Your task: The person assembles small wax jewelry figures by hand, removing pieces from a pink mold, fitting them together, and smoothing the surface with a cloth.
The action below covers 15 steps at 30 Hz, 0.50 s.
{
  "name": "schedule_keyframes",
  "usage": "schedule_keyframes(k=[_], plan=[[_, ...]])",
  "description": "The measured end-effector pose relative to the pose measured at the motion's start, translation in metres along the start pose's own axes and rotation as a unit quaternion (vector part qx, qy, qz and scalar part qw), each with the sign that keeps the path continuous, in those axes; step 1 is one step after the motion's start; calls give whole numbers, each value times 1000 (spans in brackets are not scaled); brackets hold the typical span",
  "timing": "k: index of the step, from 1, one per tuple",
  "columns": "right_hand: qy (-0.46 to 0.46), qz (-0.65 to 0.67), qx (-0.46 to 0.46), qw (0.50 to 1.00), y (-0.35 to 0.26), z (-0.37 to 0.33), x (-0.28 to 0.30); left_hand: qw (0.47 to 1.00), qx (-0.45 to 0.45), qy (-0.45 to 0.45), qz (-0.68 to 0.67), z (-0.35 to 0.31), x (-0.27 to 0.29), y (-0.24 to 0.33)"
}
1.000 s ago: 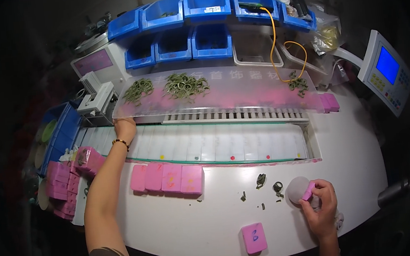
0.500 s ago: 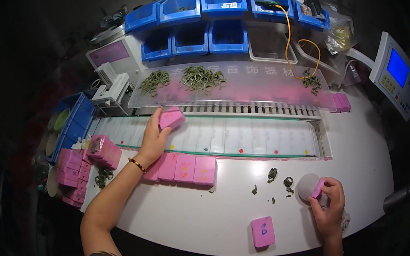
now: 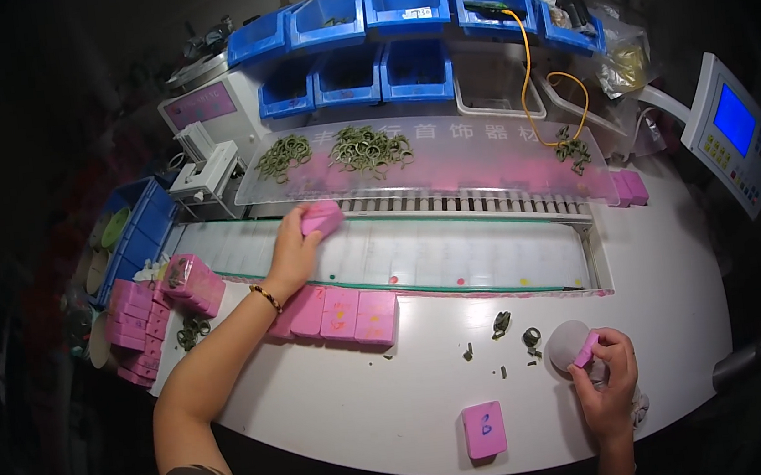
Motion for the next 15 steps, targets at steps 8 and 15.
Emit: schedule_keyframes(k=[8,15], plan=[[7,-2,-1,1000,2,1,1,919,307,167,182,45,44,-99],[6,-14,-15,1000,3,0,2,846,118,-41,518,106,1,-114]])
Point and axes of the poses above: each hand's wrist, its own z-axis towards the middle knuckle, its own x-axis out of the back of the hand, y = z × x, the point moved 7 cm from there along z, towards the middle knuckle, and after that the axes turned 3 degrees about -y, right-handed, at the moved point
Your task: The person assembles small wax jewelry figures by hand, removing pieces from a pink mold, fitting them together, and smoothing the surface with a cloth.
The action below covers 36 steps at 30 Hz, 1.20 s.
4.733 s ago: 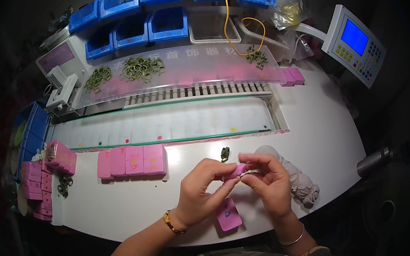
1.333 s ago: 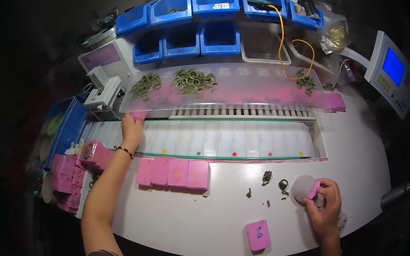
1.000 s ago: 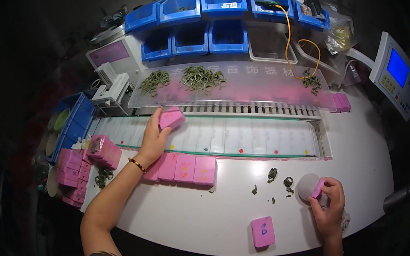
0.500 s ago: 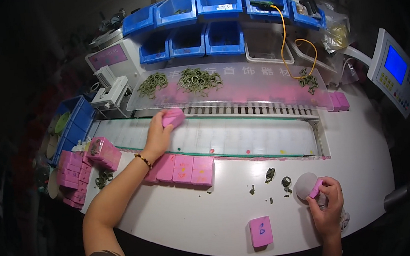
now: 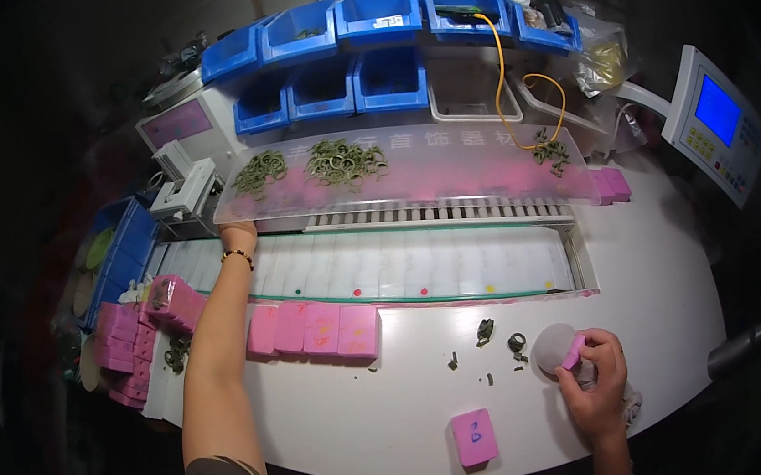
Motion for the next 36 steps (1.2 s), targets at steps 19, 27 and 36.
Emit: schedule_keyframes(k=[19,27,36], plan=[[-11,-16,82,996,-17,30,-10,838,-276,44,-470,-243,213,75],[6,72,17,997,-19,17,-3,661,-479,15,-577,-373,265,123],[-15,246,-24,969,-23,-14,-20,684,-433,-110,-577,-411,234,173]])
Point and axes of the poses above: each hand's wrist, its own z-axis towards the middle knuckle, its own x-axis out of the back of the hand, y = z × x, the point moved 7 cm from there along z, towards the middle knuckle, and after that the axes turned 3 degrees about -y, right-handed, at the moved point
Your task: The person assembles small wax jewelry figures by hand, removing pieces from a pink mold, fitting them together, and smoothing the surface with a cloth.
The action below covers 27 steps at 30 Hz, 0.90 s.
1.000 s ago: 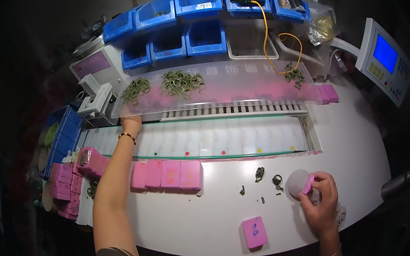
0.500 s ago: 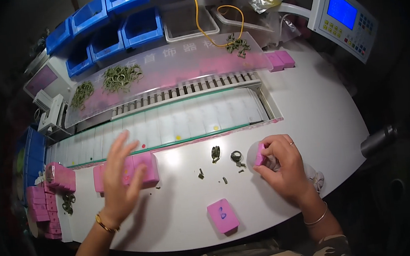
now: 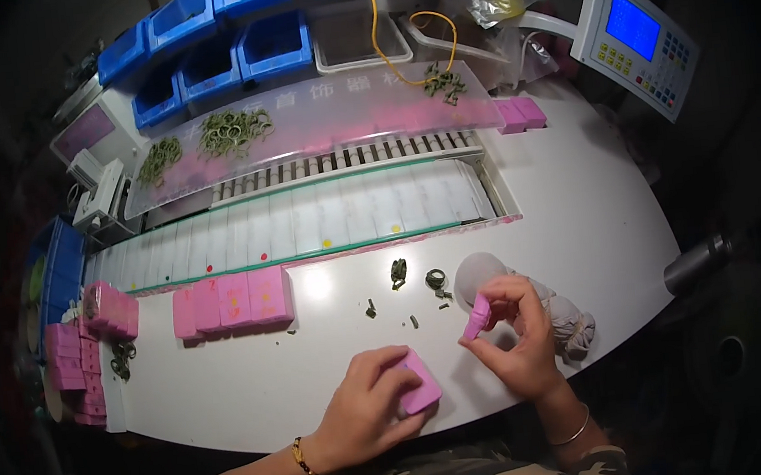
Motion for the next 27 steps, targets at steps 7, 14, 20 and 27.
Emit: schedule_keyframes(k=[7,14,20,27], plan=[[-69,137,-3,988,-21,-8,-30,980,120,49,-154,4,6,-28],[-65,-7,77,995,-40,-5,-38,990,25,139,-6,13,31,-1],[-46,-54,95,993,-49,-8,-45,979,29,201,13,22,26,19],[-31,-79,109,990,-50,-9,-51,971,17,239,-2,22,24,21]])
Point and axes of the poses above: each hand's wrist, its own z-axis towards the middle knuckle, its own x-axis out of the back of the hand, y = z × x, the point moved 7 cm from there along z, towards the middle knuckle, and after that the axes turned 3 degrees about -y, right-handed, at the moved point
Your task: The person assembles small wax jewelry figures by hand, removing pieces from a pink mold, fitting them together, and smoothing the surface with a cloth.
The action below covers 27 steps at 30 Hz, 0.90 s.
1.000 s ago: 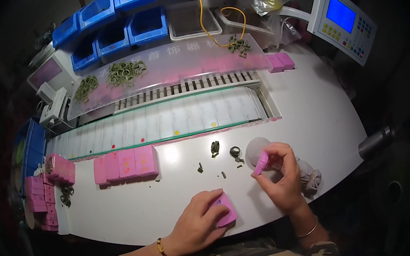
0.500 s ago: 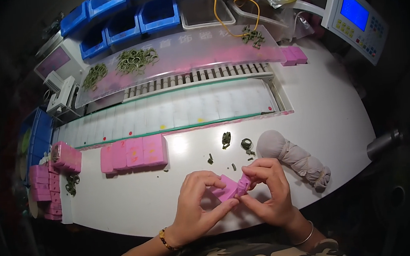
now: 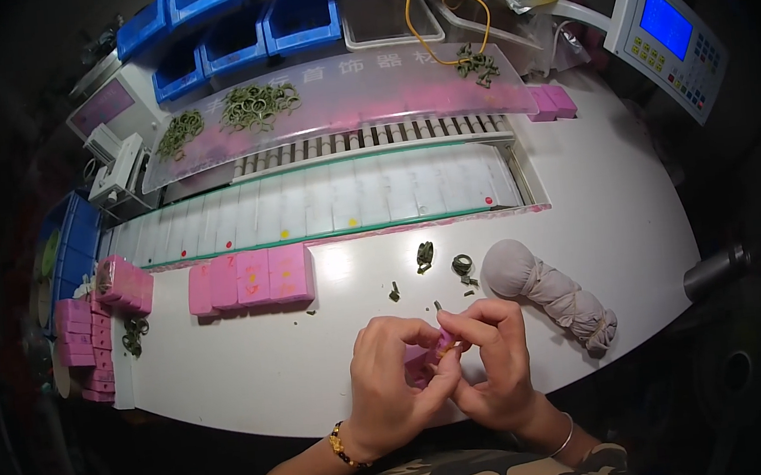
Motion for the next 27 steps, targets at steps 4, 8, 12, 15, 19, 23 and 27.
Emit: schedule_keyframes(k=[4,8,12,15,19,23,27], plan=[[11,-14,12,1000,-4,0,-1,999,-26,12,25,2,2,5],[14,-73,55,996,-10,3,0,997,-60,21,52,3,4,11],[3,-60,46,997,-6,1,0,997,-63,14,31,5,4,14],[0,23,8,1000,0,1,2,998,-55,9,6,7,5,14],[5,75,-17,997,2,2,4,998,18,-8,-52,3,2,4],[7,56,-19,998,2,0,7,980,118,-48,-154,-4,-4,-11],[41,74,-86,993,22,-4,15,990,54,-61,-116,-6,3,-9]])
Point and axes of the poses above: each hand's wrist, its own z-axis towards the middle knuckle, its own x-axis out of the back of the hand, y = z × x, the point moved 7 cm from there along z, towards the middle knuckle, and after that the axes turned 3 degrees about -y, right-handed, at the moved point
